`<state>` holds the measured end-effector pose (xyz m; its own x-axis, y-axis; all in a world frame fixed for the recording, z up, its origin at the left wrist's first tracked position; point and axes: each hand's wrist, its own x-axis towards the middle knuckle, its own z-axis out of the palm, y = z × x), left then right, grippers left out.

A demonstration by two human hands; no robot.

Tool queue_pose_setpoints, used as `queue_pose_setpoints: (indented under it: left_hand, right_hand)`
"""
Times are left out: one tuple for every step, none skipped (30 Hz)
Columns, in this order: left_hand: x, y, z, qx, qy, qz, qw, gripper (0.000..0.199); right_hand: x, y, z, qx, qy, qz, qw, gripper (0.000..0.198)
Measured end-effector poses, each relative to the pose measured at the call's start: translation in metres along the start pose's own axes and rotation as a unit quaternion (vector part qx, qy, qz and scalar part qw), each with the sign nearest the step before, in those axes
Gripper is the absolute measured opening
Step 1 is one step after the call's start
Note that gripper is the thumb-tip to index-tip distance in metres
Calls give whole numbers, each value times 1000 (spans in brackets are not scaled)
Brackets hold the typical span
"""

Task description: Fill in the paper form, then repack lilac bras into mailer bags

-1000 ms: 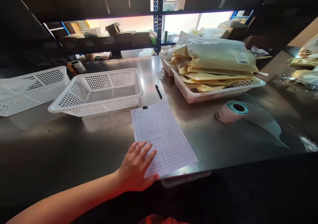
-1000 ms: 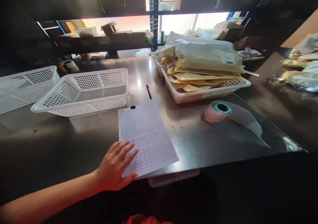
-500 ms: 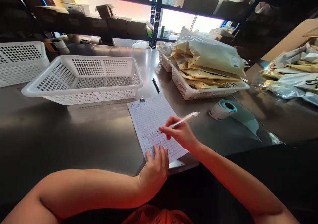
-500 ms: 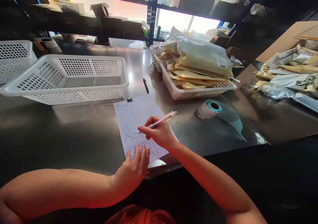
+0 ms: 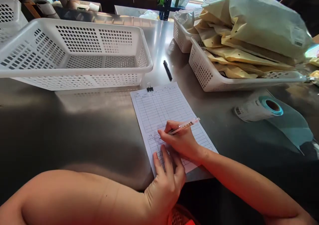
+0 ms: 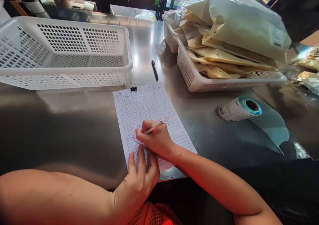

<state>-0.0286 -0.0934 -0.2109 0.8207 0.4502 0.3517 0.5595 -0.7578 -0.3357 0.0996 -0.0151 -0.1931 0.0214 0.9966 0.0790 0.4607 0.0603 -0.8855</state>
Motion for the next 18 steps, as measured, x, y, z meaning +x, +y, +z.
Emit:
queue_pose_setpoints:
  left_hand:
    - [0,0,0,2,-2,0,1000,39]
    - [0,-1,-1,5,-5,1,1000,40]
    - [0,-1,-1,7,-9,3,1000,40]
    - [0,-2,-1,9,-11,5,1000,40]
    - [0,-2,-1,10,-15,7,1000,40]
    - [0,-2,-1,10,-18,9,1000,40]
    - [0,-2,-2,9,-21,10,1000,40]
    - [0,-2,-2,9,-24,10,1000,41]
    - [0,-2,-2,8,-26,10,1000,41]
    - [0,-2,-2,8,-27,10,1000,41]
    - [0,-2,-2,8,-28,10,1000,40]
    - [0,-2,-2,9,-26,10,1000,40]
    - [1,-2,-3,10,-23,10,1000,39]
    - [1,-2,-3,10,-19,10,1000,38]
    - [1,-3,-3,9,-17,9,1000,38]
    - [1,-3,-4,8,-16,9,1000,38]
    - [1,-3,-4,7,-17,9,1000,39]
    - [1,-3,-4,7,-17,10,1000,40]
  right_hand:
    - [0,0,0,2,-3,3,1000,34]
    - [0,1,0,2,-6,4,1000,34]
    - [0,1,0,0,-9,4,1000,34]
    - [0,0,0,-4,-12,2,1000,34]
    - [0,0,0,-7,-14,0,1000,34]
    - [0,-1,0,-10,-13,-3,1000,34]
    - [0,-1,0,-11,-9,-5,1000,33]
    - [0,-2,0,-10,-5,-6,1000,34]
    - [0,-2,0,-8,-1,-8,1000,34]
    - [0,-2,0,-8,-1,-10,1000,34]
    - [0,-2,0,-8,-3,-13,1000,34]
    - [0,-2,0,-8,-8,-15,1000,33]
    - [0,-1,-1,-8,-13,-17,1000,33]
    - [0,-1,-1,-7,-16,-16,1000,32]
    - [0,-1,-1,-7,-17,-13,1000,32]
    - [0,0,-1,-7,-14,-11,1000,32]
    - [0,0,-1,-8,-10,-11,1000,32]
    - [0,0,-1,-8,-7,-13,1000,32]
